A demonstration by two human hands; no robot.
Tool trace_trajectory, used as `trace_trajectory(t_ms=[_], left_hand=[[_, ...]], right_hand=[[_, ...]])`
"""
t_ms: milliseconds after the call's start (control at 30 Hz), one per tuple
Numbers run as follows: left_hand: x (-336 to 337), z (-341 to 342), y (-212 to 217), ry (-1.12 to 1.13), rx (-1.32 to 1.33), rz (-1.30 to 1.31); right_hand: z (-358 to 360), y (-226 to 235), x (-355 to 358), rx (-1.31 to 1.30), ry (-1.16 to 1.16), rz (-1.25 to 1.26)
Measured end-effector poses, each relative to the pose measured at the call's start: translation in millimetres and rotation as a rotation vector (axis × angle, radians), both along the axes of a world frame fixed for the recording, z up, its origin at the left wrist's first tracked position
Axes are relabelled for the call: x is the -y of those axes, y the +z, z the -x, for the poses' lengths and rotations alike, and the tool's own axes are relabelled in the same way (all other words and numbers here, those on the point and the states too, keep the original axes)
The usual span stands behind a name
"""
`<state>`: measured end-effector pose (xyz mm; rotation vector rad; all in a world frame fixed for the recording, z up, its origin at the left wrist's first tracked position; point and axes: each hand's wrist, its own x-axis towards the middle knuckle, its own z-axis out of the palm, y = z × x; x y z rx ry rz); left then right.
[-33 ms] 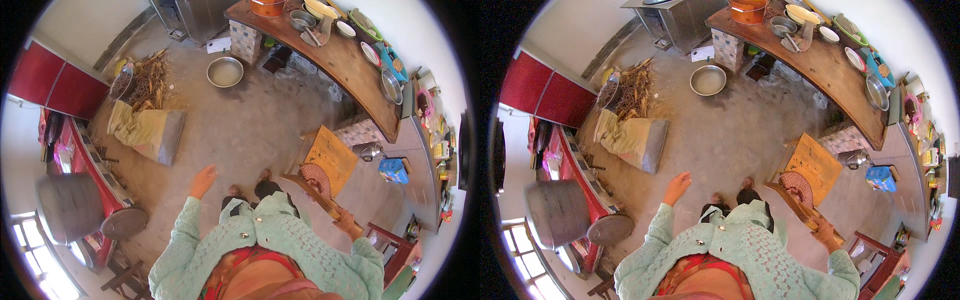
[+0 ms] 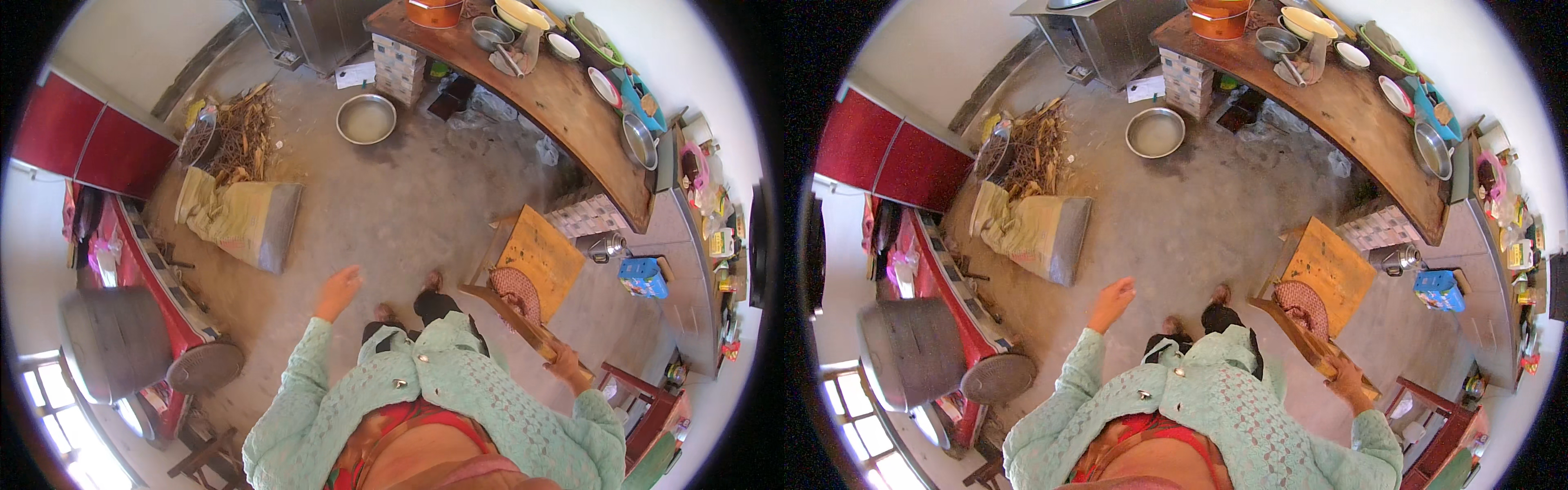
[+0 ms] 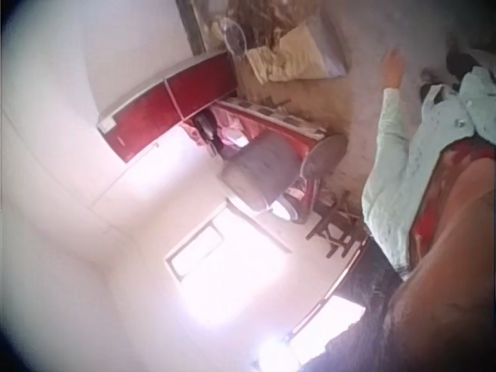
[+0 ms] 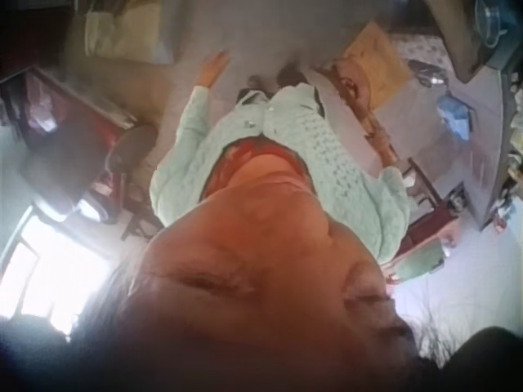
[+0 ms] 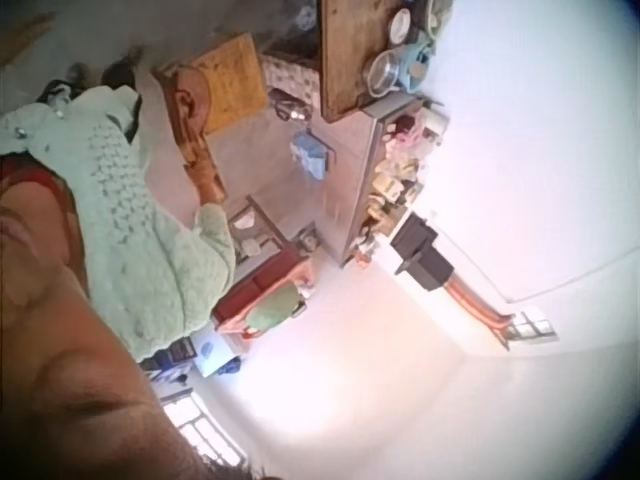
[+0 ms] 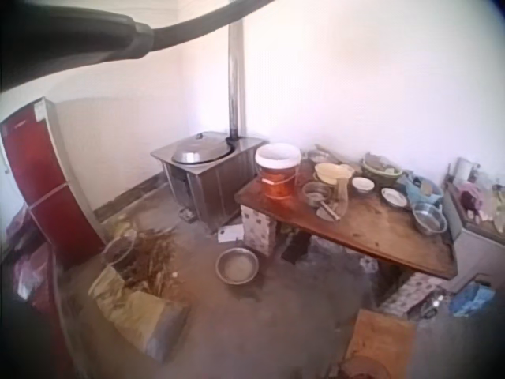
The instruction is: The person moves a chair, wipes a wooden table, and organizes bowls and chopsticks. They then scoop a thick orange soup from a large pot into a metal bowl and carry it outside.
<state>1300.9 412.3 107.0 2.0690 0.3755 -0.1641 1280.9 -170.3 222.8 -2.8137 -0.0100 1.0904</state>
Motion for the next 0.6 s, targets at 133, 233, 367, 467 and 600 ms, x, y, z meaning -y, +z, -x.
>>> trace_trajectory(t_ms=[133,233,367,467,600], left_hand=[[31,-78,30,-0.229,0.032,-0.026],[47,-120,45,-0.256,-0.047,0.011],[48,-158,35,-0.293,-0.056,0.058],[46,-192,40,-0.329,-0.123,0.086],[28,-233,52,-0.297,-0.198,0.019]], right_hand=[[12,-8,11,0.045,0.022,-0.036],[18,-17,18,0.037,0.016,-0.077],[1,-1,5,-0.090,0.047,-0.041],[-27,19,-6,-0.303,0.010,-0.061],[-82,15,2,-0.493,0.034,-0.253]])
